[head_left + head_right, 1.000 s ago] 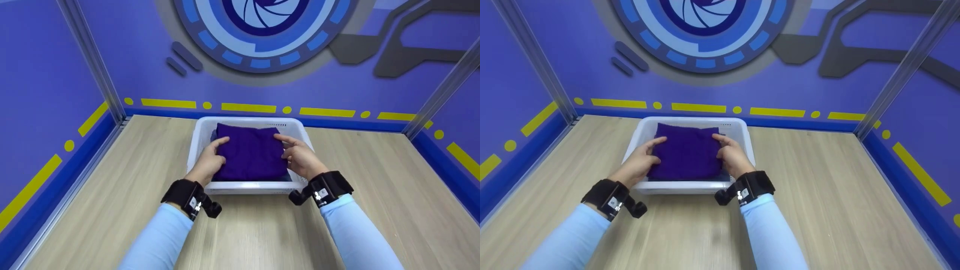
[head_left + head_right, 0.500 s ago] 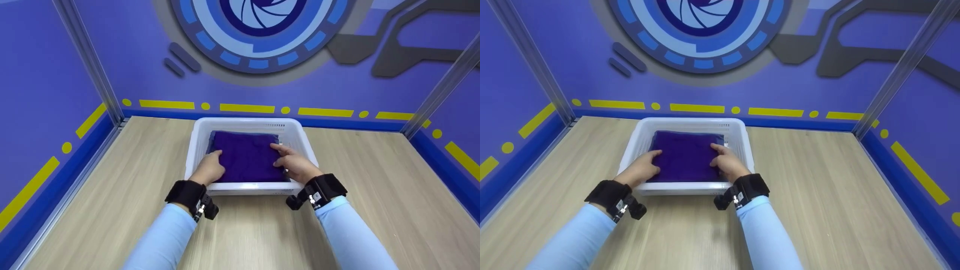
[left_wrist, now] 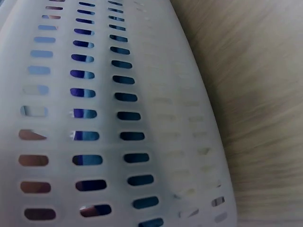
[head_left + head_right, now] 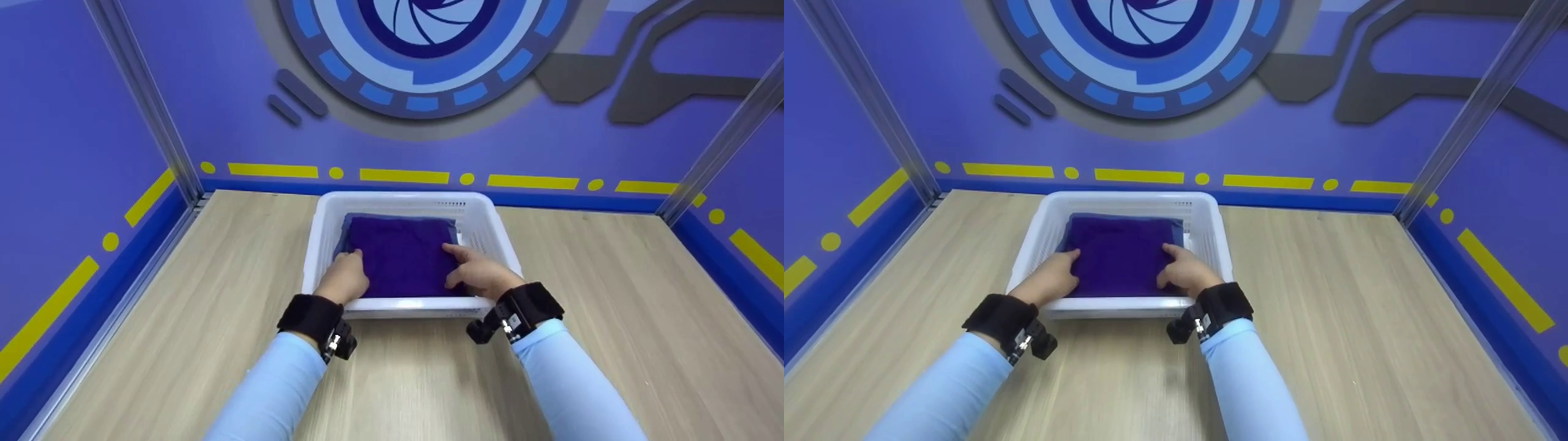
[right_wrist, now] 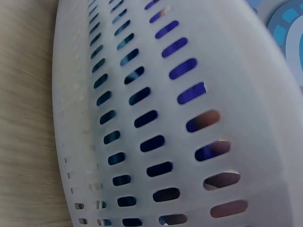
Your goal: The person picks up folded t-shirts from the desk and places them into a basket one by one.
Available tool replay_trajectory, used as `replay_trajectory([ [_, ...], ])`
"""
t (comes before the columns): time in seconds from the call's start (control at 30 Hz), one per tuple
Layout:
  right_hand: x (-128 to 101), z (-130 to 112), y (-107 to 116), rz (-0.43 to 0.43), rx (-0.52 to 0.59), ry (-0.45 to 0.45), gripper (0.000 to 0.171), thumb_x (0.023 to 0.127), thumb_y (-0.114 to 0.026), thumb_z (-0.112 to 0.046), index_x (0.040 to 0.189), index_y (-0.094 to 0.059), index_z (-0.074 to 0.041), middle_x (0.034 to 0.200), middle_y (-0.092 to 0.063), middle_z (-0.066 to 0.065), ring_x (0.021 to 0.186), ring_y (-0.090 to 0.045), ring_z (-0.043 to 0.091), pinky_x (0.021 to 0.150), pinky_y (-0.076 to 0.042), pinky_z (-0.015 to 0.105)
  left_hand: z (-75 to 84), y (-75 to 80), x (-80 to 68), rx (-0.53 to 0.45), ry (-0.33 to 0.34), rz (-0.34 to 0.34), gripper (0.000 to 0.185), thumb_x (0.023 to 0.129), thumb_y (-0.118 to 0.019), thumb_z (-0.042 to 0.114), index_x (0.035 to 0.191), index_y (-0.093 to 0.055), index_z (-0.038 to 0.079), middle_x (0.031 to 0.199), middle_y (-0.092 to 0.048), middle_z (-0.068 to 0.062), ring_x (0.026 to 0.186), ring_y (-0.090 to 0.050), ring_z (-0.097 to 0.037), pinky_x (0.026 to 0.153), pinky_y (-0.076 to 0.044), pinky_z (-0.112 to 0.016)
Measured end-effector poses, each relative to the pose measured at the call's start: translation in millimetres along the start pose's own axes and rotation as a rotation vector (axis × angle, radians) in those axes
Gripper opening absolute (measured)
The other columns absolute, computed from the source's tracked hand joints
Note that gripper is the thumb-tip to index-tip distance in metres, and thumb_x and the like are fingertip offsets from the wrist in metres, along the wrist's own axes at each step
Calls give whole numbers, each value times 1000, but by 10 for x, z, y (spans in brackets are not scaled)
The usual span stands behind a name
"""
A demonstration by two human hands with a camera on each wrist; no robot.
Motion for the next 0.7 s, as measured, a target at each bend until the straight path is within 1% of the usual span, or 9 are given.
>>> replay_trajectory([
  [0.13,1,-14,-11,-11,-19,-2,93,69,-54,21,150,-17,-6,155,0,18,138,-10,27,107,-25,41,-4,-1,-1,13,8,-3,60,86,-50,1,142,-30,-8,137,-39,-31,126,-41,-38,104,-36,-43],
  [0.23,-3,-31,-21,-17,-31,8,94,68,-53,22,150,-16,-5,155,-1,19,136,-13,27,103,-31,38,-5,6,-6,29,6,-1,59,87,-50,1,142,-30,-9,136,-40,-32,125,-42,-38,102,-38,-43],
  [0.3,-11,-43,-22,-16,-41,18,94,68,-53,22,150,-16,-5,155,-3,20,134,-18,28,98,-37,34,0,19,-12,44,1,11,58,87,-50,2,141,-32,-10,135,-41,-32,123,-43,-38,101,-39,-43],
  [0.37,-24,-55,-12,6,-64,29,93,68,-55,21,149,-19,-4,154,-6,21,131,-23,29,92,-42,32,7,38,-19,53,-12,37,56,86,-51,2,139,-35,-10,133,-43,-33,122,-45,-38,99,-41,-43],
  [0.47,-46,-87,6,48,-132,54,91,69,-56,20,149,-20,-3,152,-13,24,130,-27,31,91,-44,33,20,82,-39,52,-36,112,51,83,-52,1,132,-46,-11,129,-47,-31,116,-50,-38,95,-45,-43],
  [0.53,-68,-103,16,77,-173,63,91,69,-57,19,149,-20,-4,151,-17,25,132,-28,33,93,-44,37,28,126,-61,26,-47,182,47,81,-52,-1,128,-52,-8,127,-50,-28,112,-54,-37,91,-47,-42],
  [0.6,-91,-123,32,105,-217,74,90,70,-57,18,149,-20,-5,150,-21,25,133,-27,34,93,-44,39,37,179,-93,-9,-59,267,44,81,-52,-1,124,-57,-3,126,-52,-23,105,-58,-35,84,-50,-42],
  [0.7,-131,-148,57,129,-237,95,89,70,-56,18,149,-22,-6,148,-25,24,128,-35,34,84,-48,36,59,265,-161,-55,-94,402,38,82,-52,2,119,-62,5,122,-56,-15,99,-61,-31,75,-52,-40],
])
Point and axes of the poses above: each hand's wrist, its own x-axis towards the middle knuckle, its own y-axis out of the back of the hand, z = x × y, the point moved 8 cm from there along x, towards the middle knuckle
